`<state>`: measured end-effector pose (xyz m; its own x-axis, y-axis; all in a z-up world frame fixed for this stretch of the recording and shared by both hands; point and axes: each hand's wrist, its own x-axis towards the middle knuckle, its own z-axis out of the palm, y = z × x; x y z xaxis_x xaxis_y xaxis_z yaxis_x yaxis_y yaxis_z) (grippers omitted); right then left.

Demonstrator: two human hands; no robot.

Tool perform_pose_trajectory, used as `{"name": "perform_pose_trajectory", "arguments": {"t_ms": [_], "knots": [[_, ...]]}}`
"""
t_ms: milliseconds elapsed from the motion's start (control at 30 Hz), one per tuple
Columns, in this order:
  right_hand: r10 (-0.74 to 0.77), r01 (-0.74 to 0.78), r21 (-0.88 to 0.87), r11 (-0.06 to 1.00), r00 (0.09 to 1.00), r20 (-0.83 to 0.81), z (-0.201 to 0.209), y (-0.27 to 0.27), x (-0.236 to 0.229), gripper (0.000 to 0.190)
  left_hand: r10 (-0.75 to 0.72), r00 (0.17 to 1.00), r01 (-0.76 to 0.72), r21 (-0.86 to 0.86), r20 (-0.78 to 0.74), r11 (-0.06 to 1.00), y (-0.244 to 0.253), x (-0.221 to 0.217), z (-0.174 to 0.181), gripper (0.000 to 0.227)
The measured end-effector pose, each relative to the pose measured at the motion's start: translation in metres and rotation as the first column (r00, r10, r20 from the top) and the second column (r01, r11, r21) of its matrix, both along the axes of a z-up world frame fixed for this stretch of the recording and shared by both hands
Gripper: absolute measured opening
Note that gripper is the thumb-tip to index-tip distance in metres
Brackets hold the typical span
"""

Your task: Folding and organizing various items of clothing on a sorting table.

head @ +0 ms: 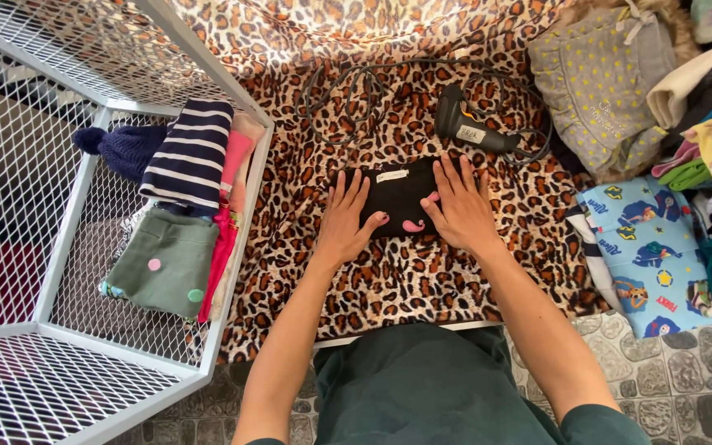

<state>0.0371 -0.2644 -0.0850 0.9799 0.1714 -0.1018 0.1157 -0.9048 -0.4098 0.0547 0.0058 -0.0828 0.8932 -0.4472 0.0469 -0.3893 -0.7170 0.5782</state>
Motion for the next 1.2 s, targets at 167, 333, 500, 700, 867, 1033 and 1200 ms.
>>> {"name": "perform_pose_trajectory", "arguments": {"t_ms": [167,333,500,700,867,1033,1200], "knots": [[0.025,-0.034,0.073,0.997,0.992,0.122,0.003,-0.012,-0.019,0.093,-0.041,0.967,0.043,0.001,0.253,0.999,0.017,-0.013,-0.002,0.105],[0.069,-0.074,0.022,0.997,0.980,0.188,-0.025,-0.048,-0.048,0.072,-0.117,0.927,0.088,0.095,0.357,0.992,0.051,-0.025,-0.008,0.055],[0.043,-0.069,0.065,0.996,0.938,0.344,-0.010,-0.052,-0.050,0.071,-0.126,0.866,0.086,0.104,0.484,0.991,0.051,-0.028,0.003,0.042],[0.094,-0.091,-0.057,0.994,0.994,0.047,-0.019,-0.054,-0.068,0.070,-0.144,0.924,0.053,0.254,0.354,0.966,0.043,-0.062,0.007,0.046],[0.157,-0.156,-0.020,0.988,0.972,0.176,0.018,0.015,-0.061,0.092,-0.171,0.900,0.076,0.241,0.401,0.967,-0.019,-0.066,0.019,0.091],[0.162,-0.148,-0.120,0.982,0.980,0.115,-0.007,0.031,-0.037,0.088,-0.133,0.990,0.099,0.433,0.048,0.896,-0.034,-0.032,0.007,0.111],[0.177,-0.189,0.054,0.980,0.969,0.173,0.003,0.015,-0.039,0.102,-0.252,0.918,0.184,0.233,0.307,0.955,-0.008,-0.023,-0.005,0.098]]}}
